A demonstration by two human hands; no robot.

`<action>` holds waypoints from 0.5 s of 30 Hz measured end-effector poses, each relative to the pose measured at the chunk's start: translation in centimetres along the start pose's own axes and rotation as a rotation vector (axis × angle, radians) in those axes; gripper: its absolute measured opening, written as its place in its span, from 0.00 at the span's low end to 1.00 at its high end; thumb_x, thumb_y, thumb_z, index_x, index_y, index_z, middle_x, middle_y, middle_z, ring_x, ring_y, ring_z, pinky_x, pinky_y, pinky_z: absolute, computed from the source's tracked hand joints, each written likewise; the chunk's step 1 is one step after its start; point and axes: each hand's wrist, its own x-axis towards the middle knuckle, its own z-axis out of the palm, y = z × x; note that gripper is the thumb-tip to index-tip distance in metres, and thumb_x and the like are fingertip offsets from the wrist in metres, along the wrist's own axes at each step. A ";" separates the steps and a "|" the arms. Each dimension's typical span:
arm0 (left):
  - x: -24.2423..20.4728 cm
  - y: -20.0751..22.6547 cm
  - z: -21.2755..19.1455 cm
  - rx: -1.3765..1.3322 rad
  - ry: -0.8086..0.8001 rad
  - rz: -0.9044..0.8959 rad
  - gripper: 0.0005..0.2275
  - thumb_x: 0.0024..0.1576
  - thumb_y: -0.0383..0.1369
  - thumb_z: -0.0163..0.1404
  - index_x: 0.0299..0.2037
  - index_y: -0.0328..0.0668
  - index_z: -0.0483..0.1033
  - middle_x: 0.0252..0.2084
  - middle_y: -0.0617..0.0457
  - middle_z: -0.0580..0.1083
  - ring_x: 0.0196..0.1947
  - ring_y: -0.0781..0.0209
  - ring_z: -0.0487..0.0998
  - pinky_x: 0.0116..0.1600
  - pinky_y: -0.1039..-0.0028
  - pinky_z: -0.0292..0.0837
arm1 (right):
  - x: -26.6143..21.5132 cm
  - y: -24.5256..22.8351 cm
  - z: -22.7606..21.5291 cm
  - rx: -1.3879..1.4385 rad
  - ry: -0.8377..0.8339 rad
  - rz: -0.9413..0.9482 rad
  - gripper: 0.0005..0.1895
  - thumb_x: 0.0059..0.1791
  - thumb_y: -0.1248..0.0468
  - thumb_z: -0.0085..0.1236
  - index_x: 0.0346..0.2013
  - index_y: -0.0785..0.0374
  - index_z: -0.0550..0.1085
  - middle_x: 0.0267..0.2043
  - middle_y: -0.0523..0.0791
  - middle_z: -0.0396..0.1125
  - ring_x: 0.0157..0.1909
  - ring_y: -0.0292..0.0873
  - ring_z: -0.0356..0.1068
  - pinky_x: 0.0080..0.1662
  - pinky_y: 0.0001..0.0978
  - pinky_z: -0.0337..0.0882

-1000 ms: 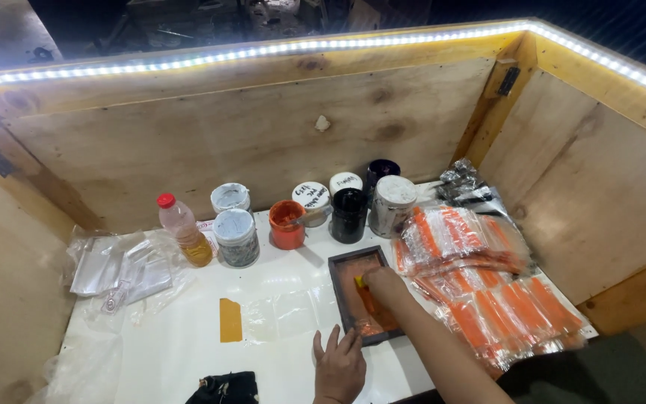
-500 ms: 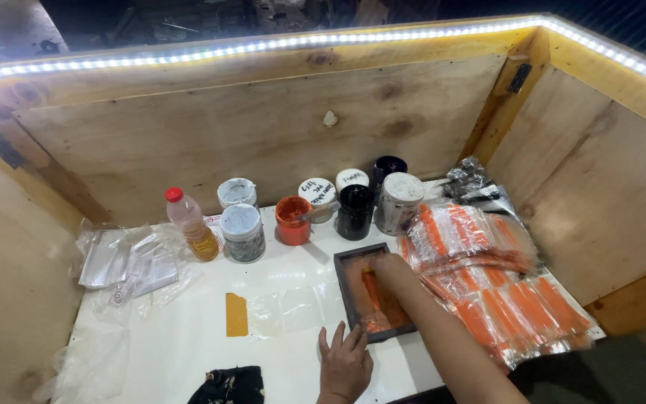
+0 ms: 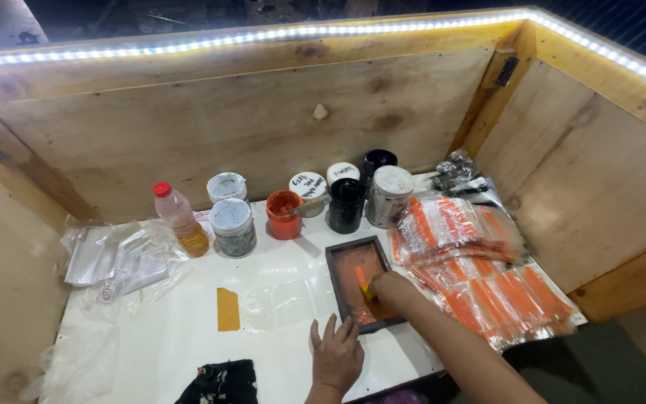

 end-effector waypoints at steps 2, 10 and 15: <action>-0.2 0.0 0.3 -0.017 -0.040 -0.021 0.16 0.54 0.33 0.48 0.50 0.42 0.82 0.58 0.53 0.76 0.62 0.39 0.68 0.66 0.32 0.44 | 1.0 1.9 4.1 -0.080 0.039 -0.094 0.12 0.47 0.53 0.54 0.34 0.54 0.81 0.32 0.44 0.72 0.30 0.47 0.72 0.34 0.37 0.71; -0.8 -0.2 -0.1 0.117 -0.227 -0.003 0.21 0.57 0.37 0.46 0.62 0.45 0.74 0.66 0.55 0.69 0.67 0.39 0.61 0.69 0.33 0.40 | -2.5 0.7 3.8 -0.179 -0.098 -0.126 0.13 0.48 0.74 0.57 0.44 0.59 0.80 0.37 0.44 0.73 0.33 0.45 0.72 0.36 0.36 0.73; -0.7 0.1 -1.3 0.042 -0.367 -0.085 0.24 0.61 0.42 0.42 0.69 0.51 0.65 0.72 0.58 0.62 0.71 0.40 0.56 0.70 0.34 0.31 | -0.1 3.5 5.8 0.029 -0.133 0.013 0.09 0.52 0.54 0.60 0.44 0.50 0.81 0.38 0.41 0.75 0.36 0.45 0.73 0.40 0.35 0.69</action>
